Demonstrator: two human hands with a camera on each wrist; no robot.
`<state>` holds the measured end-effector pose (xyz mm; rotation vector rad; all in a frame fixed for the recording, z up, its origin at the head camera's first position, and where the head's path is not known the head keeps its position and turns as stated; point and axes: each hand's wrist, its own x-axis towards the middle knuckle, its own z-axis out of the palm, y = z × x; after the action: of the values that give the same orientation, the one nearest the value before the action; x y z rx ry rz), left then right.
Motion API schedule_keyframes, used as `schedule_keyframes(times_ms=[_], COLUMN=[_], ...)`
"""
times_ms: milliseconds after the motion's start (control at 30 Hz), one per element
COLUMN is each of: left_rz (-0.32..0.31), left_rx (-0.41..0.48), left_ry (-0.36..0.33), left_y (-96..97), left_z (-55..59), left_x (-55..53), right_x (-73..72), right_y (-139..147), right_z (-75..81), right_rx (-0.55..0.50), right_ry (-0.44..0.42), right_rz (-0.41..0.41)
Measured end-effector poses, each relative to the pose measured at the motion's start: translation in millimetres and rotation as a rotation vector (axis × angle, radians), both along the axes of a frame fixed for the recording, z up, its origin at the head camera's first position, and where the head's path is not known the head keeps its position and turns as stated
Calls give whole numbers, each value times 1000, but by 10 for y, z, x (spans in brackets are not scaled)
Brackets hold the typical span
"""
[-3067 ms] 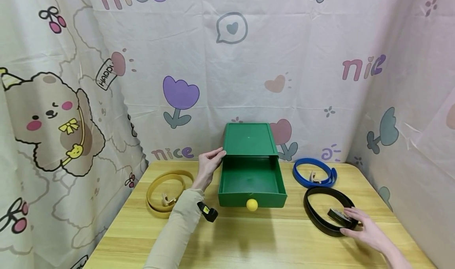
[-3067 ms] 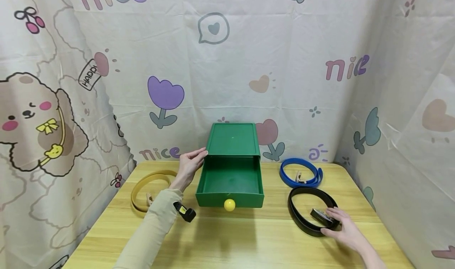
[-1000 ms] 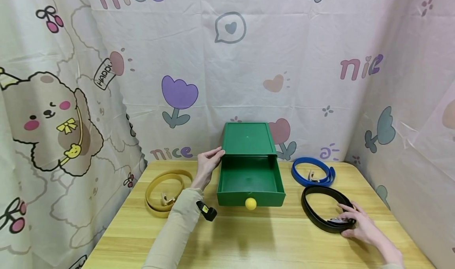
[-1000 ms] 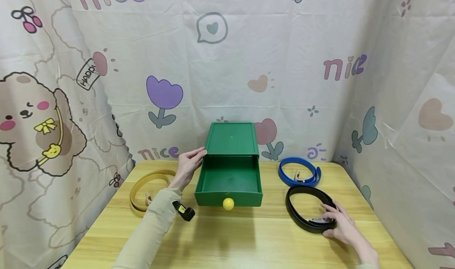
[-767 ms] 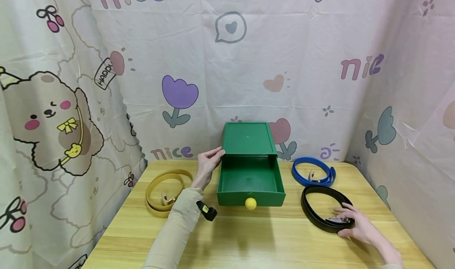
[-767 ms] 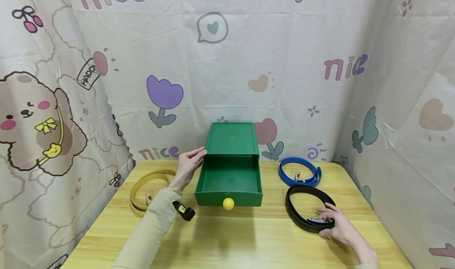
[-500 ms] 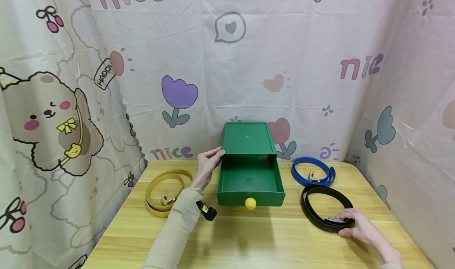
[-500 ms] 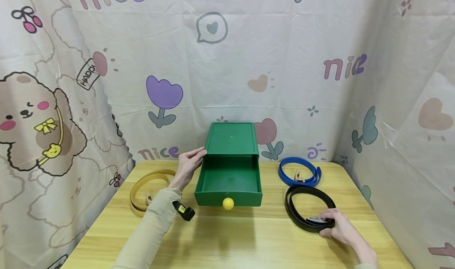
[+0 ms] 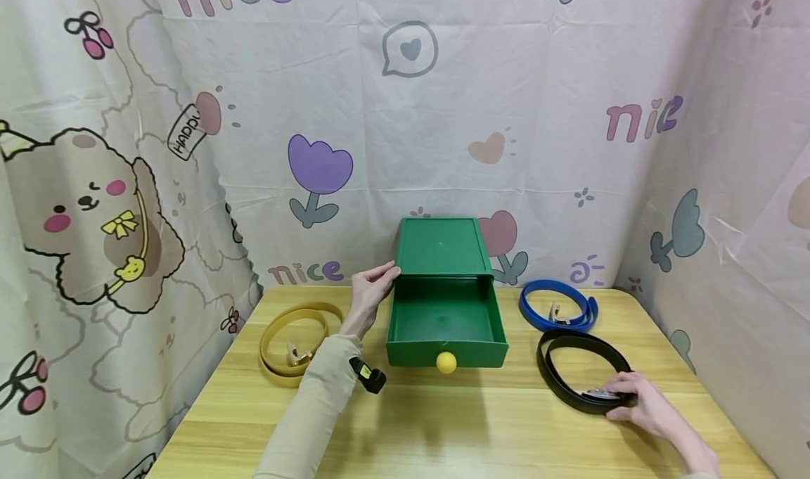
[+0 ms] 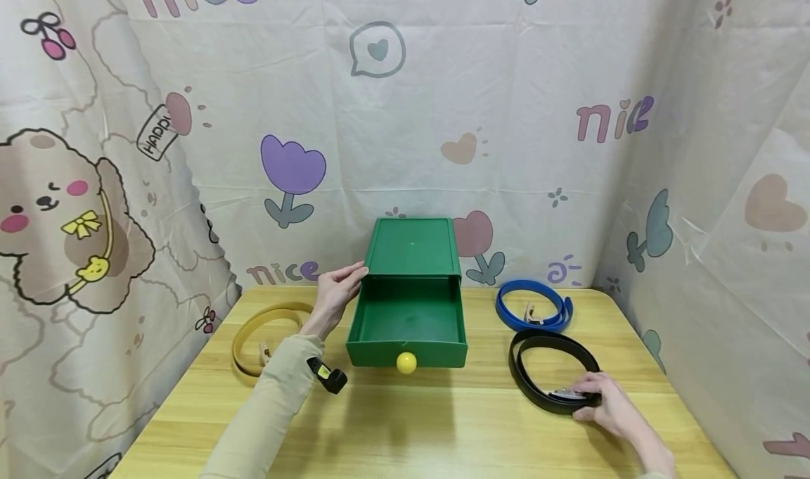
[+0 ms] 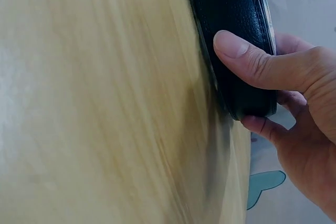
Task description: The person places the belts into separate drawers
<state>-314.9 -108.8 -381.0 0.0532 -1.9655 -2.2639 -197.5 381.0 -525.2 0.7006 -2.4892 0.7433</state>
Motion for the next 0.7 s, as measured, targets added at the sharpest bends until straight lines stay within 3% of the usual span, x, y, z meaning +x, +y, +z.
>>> schedule_keyframes(times_ms=[267, 500, 700], left_rz=[-6, -1, -8], left_rx=[3, 6, 1], left_ry=[6, 5, 4], left_y=[2, -4, -2], left_z=[-2, 5, 6], left_x=[9, 7, 12], right_x=[73, 97, 82], right_y=[-15, -55, -90], right_z=[127, 274, 368], right_rx=[-43, -72, -53], right_ry=[-65, -7, -23], right_rz=[-22, -23, -58])
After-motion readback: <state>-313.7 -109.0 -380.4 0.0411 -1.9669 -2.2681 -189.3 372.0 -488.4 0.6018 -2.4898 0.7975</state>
